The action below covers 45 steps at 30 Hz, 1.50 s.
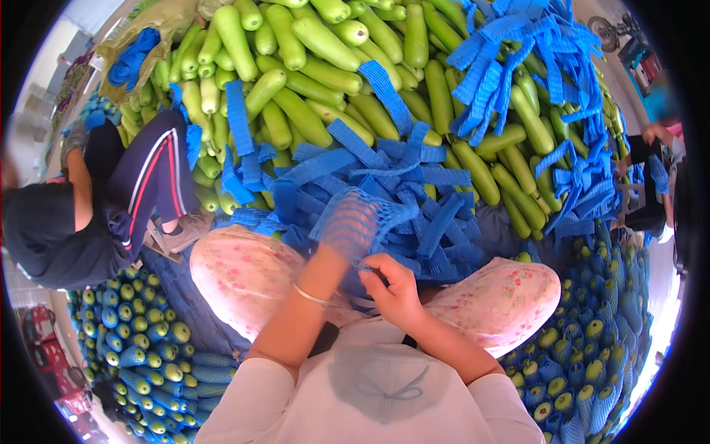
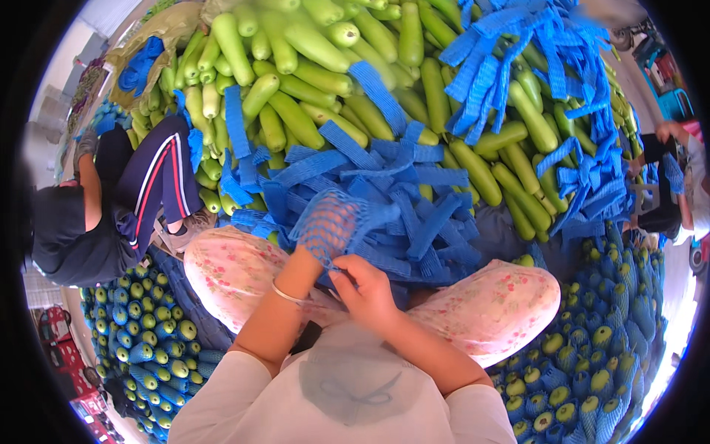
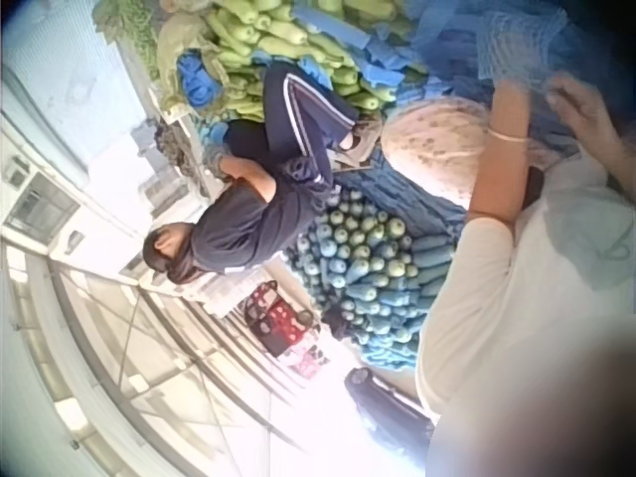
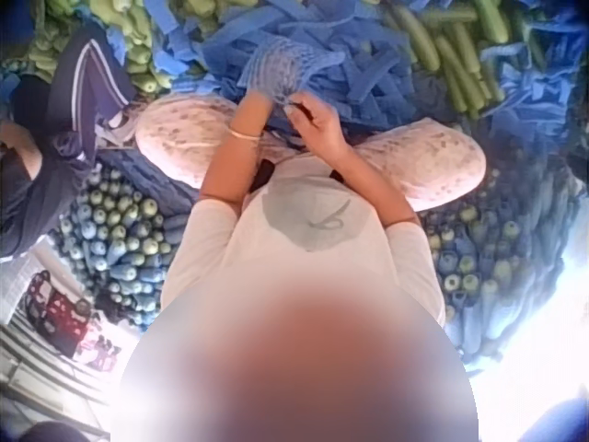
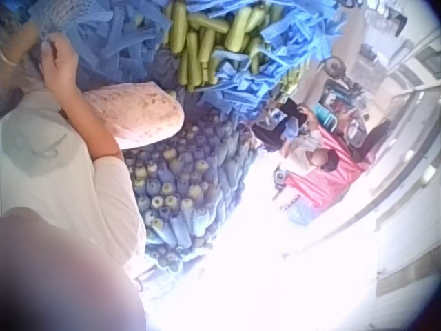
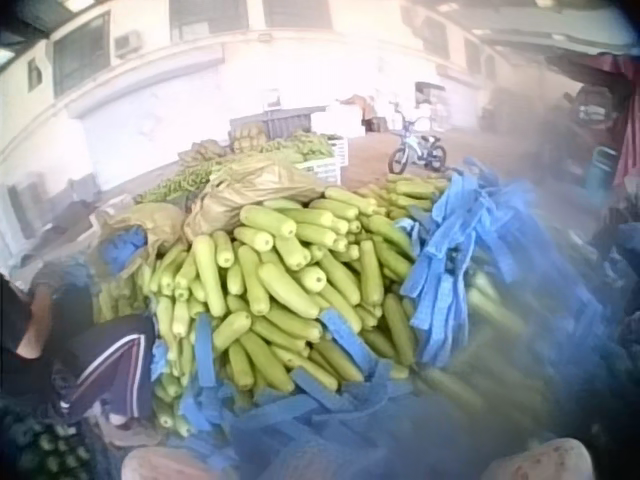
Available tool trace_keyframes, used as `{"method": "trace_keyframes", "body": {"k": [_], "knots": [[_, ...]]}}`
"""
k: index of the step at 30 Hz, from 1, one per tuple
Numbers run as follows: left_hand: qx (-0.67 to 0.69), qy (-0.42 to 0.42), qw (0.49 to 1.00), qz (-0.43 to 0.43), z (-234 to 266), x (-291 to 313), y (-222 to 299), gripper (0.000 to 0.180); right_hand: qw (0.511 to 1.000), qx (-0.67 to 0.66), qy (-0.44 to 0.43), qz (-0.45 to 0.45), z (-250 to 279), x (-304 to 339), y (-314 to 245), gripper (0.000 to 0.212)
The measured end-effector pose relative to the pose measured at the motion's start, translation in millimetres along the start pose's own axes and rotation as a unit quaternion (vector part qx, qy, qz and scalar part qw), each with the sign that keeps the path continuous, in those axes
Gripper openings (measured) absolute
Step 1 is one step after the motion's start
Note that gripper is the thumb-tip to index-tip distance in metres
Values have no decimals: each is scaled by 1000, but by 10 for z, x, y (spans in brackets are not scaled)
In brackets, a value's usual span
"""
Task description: The person picks up a blue foam net, stretches it, and slides a green bottle gourd into the net. They then place the netted gourd onto a pile and repeat the process with another net and gourd.
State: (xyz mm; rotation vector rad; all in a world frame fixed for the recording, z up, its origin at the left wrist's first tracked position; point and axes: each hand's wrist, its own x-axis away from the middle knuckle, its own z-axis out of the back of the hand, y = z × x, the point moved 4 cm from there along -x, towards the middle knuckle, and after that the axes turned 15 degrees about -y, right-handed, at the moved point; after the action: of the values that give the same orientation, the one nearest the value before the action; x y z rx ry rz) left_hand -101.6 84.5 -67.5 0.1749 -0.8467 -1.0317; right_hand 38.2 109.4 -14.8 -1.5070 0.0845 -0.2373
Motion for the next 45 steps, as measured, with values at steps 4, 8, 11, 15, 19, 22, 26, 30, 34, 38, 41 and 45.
{"method": "trace_keyframes", "body": {"k": [4, 8, 11, 15, 19, 22, 26, 30, 34, 38, 41, 45], "knots": [[-77, 302, 910, -274, -151, -11, -165, 36, 929, -361, -65, -38, -88, -29, 130, 9], [508, 184, 784, -305, -53, -45, 310, 34, 914, -396, -88, -22, -74, -39, 120, 8], [805, 62, 535, -249, -121, -128, 427, 32, 915, -386, -116, -22, -78, 24, 1, 8], [646, 89, 628, -424, 29, -126, 175, 39, 880, -438, -184, -32, -189, 58, -22, 9], [905, -99, 51, -411, 79, -121, 262, 52, 853, -485, -169, -91, -70, -30, 94, 12], [843, -41, 408, -349, 170, -84, 410, 69, 928, -345, -116, -83, 474, -217, 141, 11], [819, 21, 523, -237, -2, -182, 323, 67, 980, 64, 101, -158, 1754, -482, 738, 13], [823, 20, 533, -197, -302, -382, 347, 59, 870, 387, 127, -278, 2795, -552, 1617, 50], [602, -53, 775, -183, -535, -622, 354, 58, 786, 490, 138, -351, 3294, -729, 2352, 73], [851, -19, 518, -81, -550, -707, 372, 48, 779, 520, 131, -325, 3347, -887, 2584, 86], [817, -31, 567, -99, -688, -819, 282, 49, 749, 558, 140, -329, 3366, -885, 2641, 85], [811, -29, 573, -118, -873, -898, 205, 49, 733, 576, 140, -333, 3343, -834, 2391, 75]]}}
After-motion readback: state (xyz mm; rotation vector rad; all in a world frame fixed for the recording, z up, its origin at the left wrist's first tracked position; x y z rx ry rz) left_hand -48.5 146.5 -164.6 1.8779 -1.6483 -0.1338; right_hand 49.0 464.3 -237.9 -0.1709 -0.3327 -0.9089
